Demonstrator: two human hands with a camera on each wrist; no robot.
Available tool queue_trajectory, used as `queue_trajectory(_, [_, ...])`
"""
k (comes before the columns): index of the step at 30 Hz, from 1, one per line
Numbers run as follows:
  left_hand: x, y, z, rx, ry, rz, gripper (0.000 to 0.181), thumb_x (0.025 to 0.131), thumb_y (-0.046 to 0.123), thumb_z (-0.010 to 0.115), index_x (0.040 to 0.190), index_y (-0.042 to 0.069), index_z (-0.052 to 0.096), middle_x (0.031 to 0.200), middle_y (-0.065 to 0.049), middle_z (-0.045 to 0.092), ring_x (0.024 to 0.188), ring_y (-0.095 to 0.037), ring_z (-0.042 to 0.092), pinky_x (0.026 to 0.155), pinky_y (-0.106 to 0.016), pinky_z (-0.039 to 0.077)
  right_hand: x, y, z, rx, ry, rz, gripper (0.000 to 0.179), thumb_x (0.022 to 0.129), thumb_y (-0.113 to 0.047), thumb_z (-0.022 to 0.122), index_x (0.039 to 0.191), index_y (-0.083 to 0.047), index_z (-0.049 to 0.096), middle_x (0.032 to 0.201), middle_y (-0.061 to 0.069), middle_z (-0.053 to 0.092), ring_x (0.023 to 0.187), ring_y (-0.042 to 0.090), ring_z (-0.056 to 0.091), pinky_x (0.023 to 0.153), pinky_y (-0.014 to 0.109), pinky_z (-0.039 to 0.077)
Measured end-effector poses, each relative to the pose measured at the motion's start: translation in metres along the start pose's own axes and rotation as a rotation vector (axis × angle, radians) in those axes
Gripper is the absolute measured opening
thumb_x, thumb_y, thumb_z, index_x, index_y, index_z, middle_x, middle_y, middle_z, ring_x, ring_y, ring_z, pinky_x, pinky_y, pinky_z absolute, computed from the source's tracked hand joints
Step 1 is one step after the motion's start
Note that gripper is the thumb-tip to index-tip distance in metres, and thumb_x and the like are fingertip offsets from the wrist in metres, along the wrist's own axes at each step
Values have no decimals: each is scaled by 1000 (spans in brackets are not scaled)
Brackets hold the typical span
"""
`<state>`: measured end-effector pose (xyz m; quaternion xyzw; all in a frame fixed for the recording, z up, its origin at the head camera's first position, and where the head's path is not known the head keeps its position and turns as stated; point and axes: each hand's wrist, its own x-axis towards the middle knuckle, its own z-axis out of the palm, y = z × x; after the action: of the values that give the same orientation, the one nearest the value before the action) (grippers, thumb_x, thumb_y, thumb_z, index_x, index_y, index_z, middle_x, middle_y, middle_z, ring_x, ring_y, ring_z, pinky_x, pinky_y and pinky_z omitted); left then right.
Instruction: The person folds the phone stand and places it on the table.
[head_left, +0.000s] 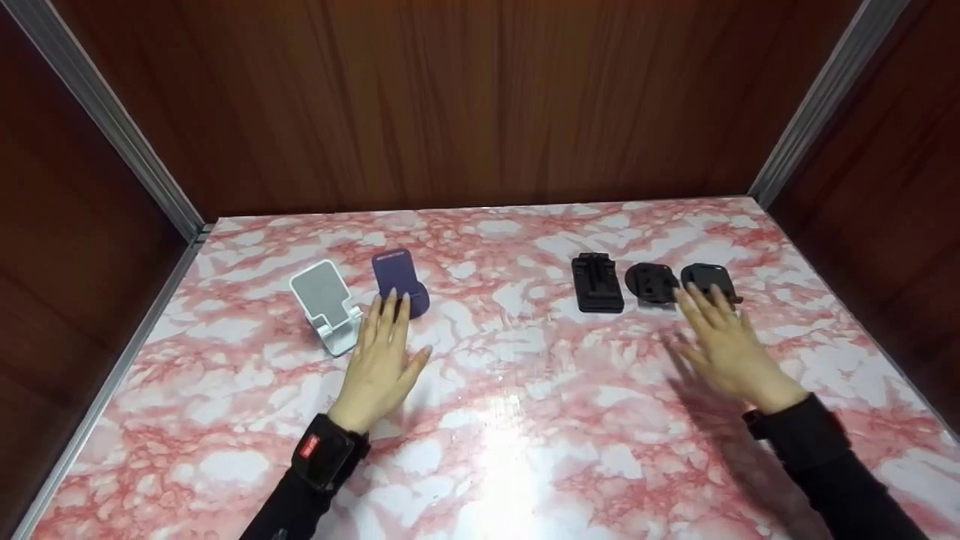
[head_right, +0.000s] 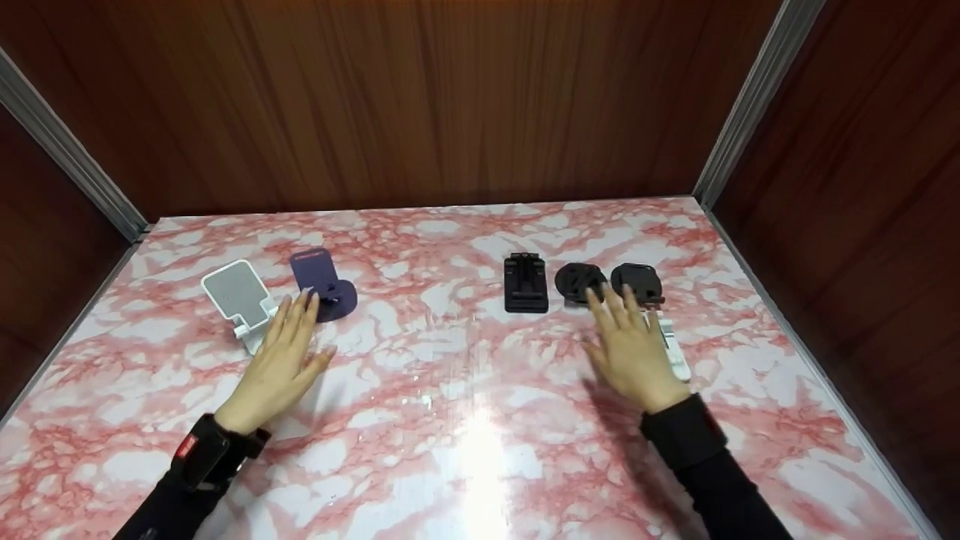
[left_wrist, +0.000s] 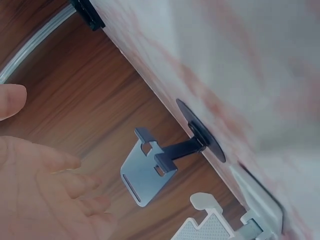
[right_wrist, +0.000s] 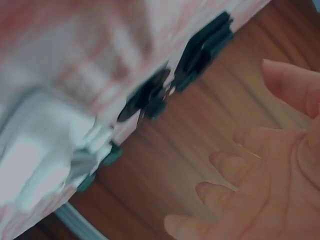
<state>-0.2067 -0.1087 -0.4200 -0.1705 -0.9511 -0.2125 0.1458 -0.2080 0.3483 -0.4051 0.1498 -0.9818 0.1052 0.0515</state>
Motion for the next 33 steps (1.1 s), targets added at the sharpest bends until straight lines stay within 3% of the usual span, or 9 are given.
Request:
queue_trajectory(5, [14, -3, -4, 6, 7, -35, 72, 95, 38, 46, 148, 4, 12, 155, -17, 10, 143, -36, 5, 117, -51, 7, 6, -17, 16, -22, 47, -40, 69, 96, -38, 44, 150, -17, 6, 156, 11, 4, 143, 35, -4, 105, 72, 4])
queue_trajectory(13, [34, -5, -6, -28, -2, -129, 73, 95, 43, 42, 149, 6, 9, 156, -17, 6, 144, -33, -1, 118, -49, 5, 8, -35, 37, -31, 94, -110, 68, 93, -28, 53, 148, -12, 19, 155, 14, 15, 141, 42, 10, 106, 70, 8])
queue_trajectory(21, [51, -12, -5, -70, 12, -206, 75, 95, 42, 44, 149, 6, 7, 156, -14, 0, 144, -34, -1, 119, -47, 4, 13, -51, 44, 4, 105, -150, 68, 91, -27, 56, 147, -11, 23, 156, 11, 14, 142, 39, 10, 106, 71, 9])
queue_trajectory(27, [64, -20, -2, -150, 28, -248, 78, 95, 36, 46, 148, 2, 0, 155, -21, -2, 143, -36, -4, 118, -48, 5, 13, -58, 47, -4, 114, -157, 68, 91, -30, 57, 148, -13, 22, 156, 10, 14, 142, 38, 12, 107, 69, 10])
queue_trajectory(33, [72, -30, -1, -309, 7, -343, 82, 94, 33, 46, 147, 3, -8, 155, -19, -7, 143, -36, -4, 118, -48, 3, 11, -62, 48, -9, 111, -177, 69, 90, -29, 58, 148, -13, 22, 155, 12, 18, 144, 33, 8, 107, 70, 10])
